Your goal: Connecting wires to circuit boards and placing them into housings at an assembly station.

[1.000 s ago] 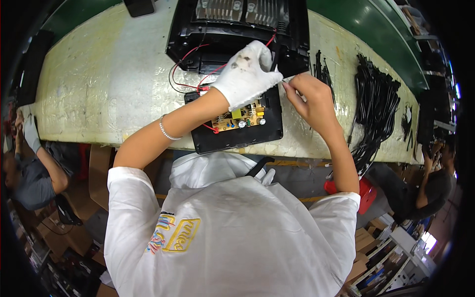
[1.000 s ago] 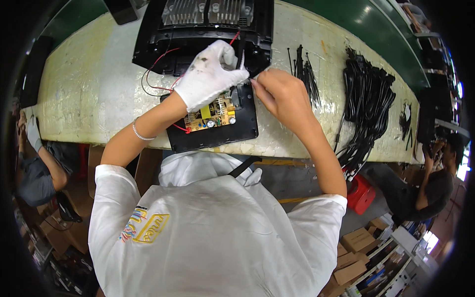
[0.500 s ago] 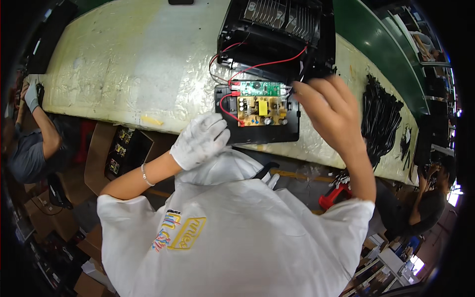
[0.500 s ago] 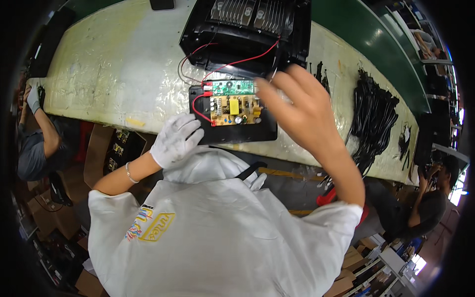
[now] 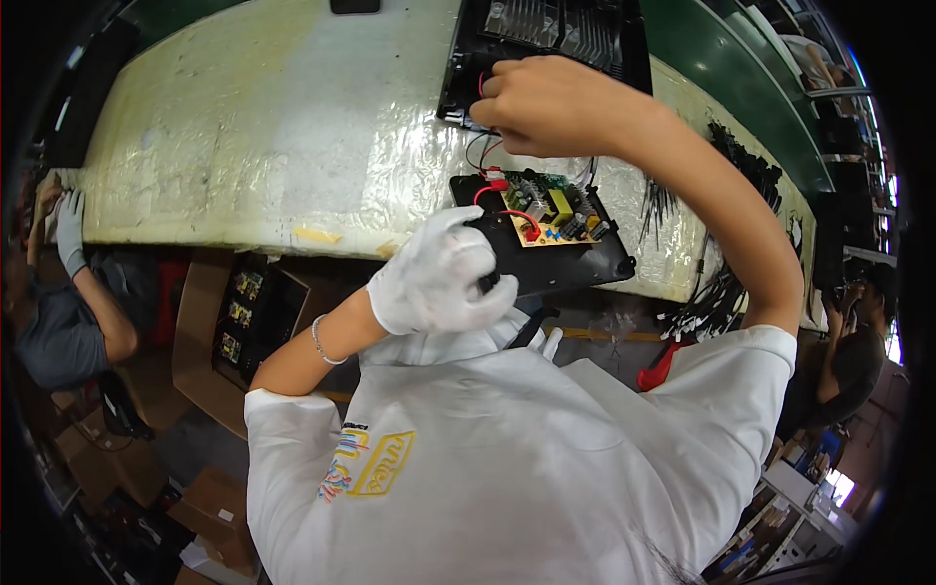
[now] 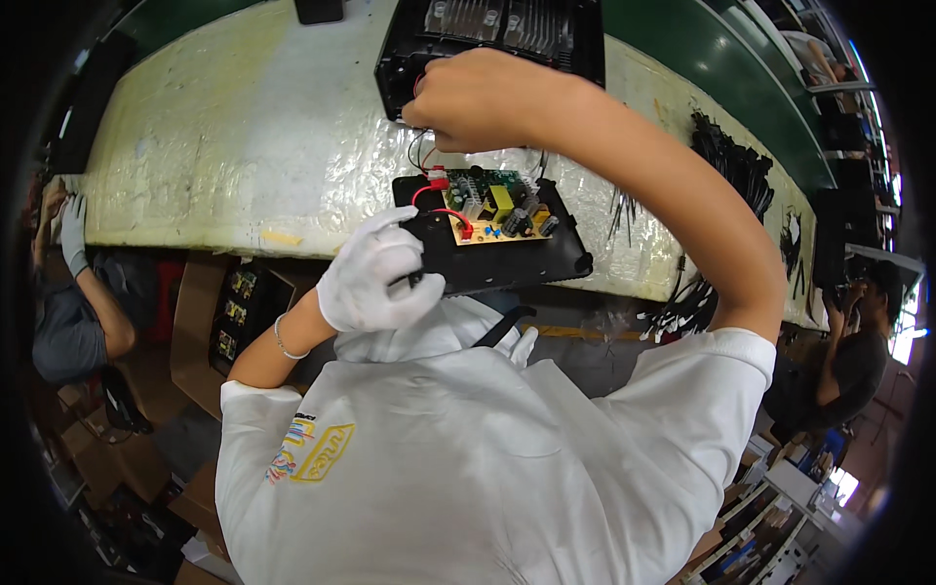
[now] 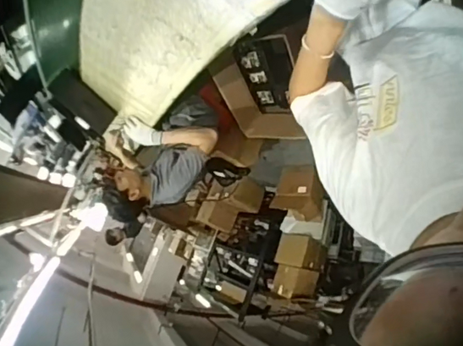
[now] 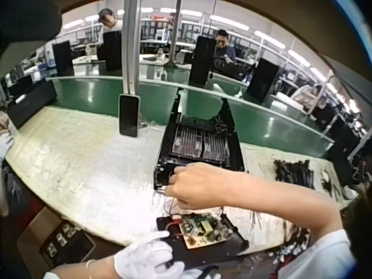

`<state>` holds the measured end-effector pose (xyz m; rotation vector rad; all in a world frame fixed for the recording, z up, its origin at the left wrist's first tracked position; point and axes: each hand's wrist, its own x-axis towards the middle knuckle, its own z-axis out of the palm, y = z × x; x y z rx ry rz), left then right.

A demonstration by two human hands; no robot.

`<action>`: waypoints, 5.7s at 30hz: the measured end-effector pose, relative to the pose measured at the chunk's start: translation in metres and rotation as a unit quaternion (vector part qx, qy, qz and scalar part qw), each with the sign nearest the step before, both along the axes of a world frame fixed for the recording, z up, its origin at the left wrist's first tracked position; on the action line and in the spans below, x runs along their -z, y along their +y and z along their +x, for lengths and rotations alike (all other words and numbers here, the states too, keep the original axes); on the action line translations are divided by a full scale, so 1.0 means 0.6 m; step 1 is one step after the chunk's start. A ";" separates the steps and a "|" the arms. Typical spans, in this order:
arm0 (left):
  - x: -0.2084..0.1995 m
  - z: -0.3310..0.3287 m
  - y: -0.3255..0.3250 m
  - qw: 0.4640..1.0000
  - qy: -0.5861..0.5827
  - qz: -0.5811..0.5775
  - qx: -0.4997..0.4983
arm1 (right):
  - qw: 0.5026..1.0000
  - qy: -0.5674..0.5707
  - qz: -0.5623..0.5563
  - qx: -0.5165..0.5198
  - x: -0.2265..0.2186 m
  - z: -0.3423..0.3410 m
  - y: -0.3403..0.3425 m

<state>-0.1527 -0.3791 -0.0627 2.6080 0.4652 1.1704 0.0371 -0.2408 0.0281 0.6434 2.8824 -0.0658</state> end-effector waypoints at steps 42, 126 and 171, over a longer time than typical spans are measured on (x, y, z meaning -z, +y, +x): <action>-0.003 0.042 0.190 0.918 -0.119 -0.377 0.008 | 0.917 0.326 -0.175 0.148 -0.031 0.100 -0.042; 0.011 0.029 0.178 0.959 -0.113 -0.254 0.053 | 0.927 0.338 -0.036 0.159 -0.018 0.163 -0.110; -0.113 0.308 0.704 0.958 -0.067 -0.224 -0.166 | 0.766 0.433 0.023 0.475 0.120 0.431 0.262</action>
